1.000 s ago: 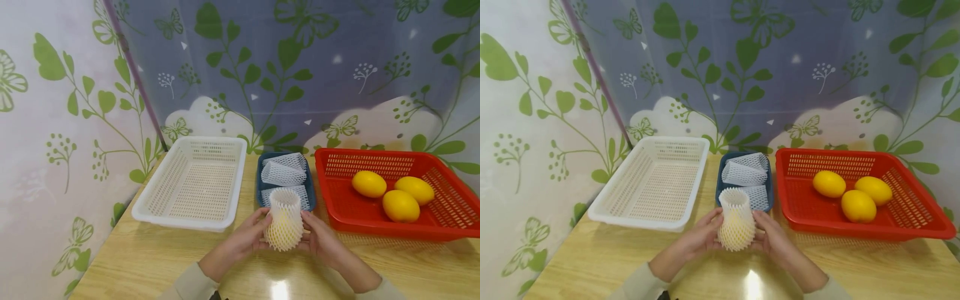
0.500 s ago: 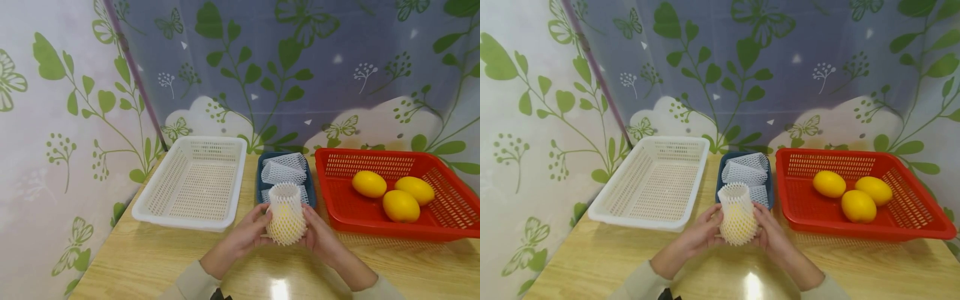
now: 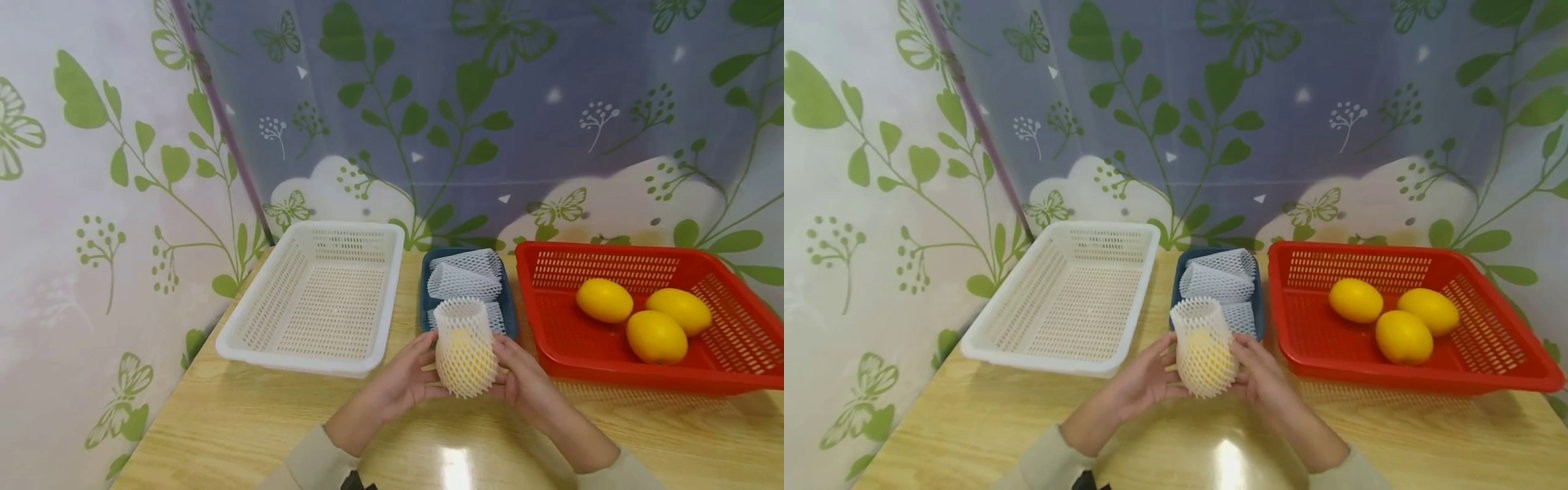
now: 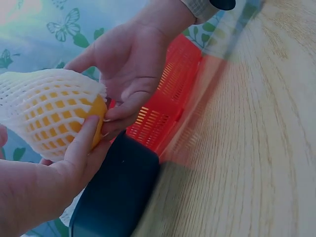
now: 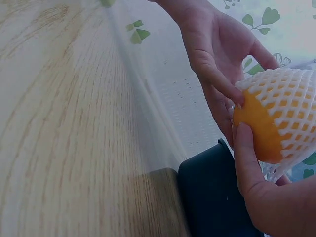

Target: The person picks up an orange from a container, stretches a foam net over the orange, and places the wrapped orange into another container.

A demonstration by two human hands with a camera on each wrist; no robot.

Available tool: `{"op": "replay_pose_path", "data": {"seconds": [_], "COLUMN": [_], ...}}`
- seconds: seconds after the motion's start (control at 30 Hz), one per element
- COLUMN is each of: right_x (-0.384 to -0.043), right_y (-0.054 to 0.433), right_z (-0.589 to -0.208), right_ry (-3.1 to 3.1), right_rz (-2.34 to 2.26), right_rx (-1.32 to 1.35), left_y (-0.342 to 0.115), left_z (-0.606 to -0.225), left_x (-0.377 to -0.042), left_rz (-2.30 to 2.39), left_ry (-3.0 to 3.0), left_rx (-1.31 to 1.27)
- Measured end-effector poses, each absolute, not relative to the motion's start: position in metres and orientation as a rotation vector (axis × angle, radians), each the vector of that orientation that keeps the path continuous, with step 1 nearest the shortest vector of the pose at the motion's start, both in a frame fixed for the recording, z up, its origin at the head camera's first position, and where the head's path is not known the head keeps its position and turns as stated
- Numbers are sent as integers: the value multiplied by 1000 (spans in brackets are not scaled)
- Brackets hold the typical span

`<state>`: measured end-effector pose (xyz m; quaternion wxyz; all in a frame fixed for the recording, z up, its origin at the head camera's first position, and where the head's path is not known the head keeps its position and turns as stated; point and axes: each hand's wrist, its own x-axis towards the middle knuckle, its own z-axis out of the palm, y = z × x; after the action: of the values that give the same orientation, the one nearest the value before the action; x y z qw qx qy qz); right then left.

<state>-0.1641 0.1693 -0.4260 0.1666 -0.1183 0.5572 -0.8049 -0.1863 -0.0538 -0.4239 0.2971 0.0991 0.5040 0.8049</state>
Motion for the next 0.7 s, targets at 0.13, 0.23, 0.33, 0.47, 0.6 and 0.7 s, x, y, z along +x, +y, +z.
{"op": "replay_pose_path", "data": {"seconds": [0.13, 0.23, 0.33, 0.47, 0.6, 0.7], "right_x": [-165, -165, -166, -166, -166, -166], "right_y": [170, 171, 172, 173, 173, 172], "right_z": [-426, -427, -429, -430, -430, -430], "right_ry": [1578, 1556, 1539, 1540, 1556, 1553], "right_rz": [-2282, -2285, -2284, -2284, -2280, -2265], "right_rx": [-356, -382, -405, -387, -342, -343], "left_y": [-54, -54, -54, -55, -55, -55], "left_z": [-424, -424, -424, -424, -425, -426], "left_x": [-187, -187, -188, -188, -188, -188], "left_rz": [2143, 2137, 2129, 2116, 2118, 2127], "left_ry": [1317, 1325, 1332, 1346, 1338, 1326], "left_rx": [242, 241, 252, 273, 257, 230]}}
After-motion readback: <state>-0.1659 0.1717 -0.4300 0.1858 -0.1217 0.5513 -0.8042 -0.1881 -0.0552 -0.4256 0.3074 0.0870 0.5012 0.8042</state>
